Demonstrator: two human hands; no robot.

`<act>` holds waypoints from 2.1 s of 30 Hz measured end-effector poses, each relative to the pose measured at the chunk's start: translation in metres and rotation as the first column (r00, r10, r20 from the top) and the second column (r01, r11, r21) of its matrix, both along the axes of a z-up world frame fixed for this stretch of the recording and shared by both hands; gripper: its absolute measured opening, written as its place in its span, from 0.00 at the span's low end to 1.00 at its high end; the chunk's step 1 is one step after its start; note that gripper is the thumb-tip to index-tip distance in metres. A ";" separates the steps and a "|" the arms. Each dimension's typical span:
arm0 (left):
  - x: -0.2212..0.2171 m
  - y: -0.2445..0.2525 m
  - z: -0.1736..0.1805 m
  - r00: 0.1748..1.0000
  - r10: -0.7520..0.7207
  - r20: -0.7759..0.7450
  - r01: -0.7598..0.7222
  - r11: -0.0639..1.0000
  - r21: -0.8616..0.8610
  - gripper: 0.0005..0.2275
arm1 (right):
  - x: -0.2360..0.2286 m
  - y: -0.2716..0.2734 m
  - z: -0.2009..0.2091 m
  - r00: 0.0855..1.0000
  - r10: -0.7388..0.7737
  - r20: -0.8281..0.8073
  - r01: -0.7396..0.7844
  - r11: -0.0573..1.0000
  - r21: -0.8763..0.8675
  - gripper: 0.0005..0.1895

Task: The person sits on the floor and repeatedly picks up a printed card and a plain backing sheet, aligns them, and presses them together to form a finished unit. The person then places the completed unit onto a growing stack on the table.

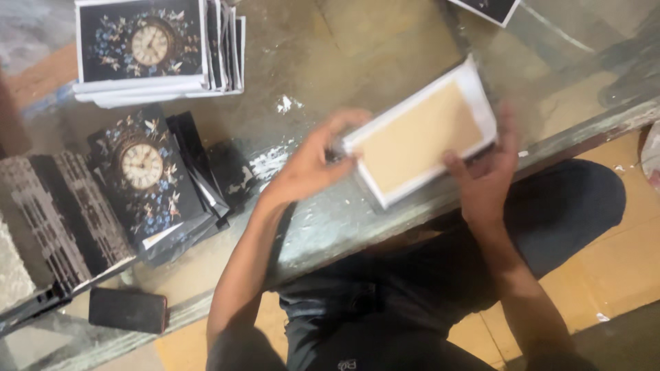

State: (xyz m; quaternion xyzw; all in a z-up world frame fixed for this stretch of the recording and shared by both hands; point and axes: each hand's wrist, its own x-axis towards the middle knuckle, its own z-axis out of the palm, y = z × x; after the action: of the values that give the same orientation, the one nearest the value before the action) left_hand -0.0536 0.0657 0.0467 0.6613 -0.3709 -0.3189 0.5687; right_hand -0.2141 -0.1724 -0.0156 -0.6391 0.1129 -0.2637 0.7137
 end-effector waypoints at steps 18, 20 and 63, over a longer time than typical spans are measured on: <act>-0.040 -0.027 -0.077 0.847 0.227 -0.480 -0.310 0.945 -0.100 0.19 | -0.005 -0.017 -0.052 0.941 0.242 -0.239 -0.121 0.895 0.430 0.20; -0.041 -0.029 -0.084 0.796 0.308 -0.521 -0.389 0.920 -0.051 0.19 | -0.006 -0.017 -0.046 0.928 0.243 -0.282 -0.114 0.906 0.408 0.20; -0.004 -0.001 -0.052 0.765 0.149 0.627 -0.375 0.894 0.245 0.12 | 0.051 -0.004 0.023 0.974 0.120 -0.194 -0.228 0.473 -0.851 0.13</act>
State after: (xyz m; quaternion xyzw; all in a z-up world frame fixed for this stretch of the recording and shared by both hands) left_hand -0.0578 0.0647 -0.0052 0.8648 -0.3677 -0.0738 0.3339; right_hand -0.1635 -0.1765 0.0074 -0.9320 -0.0627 -0.1761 0.3107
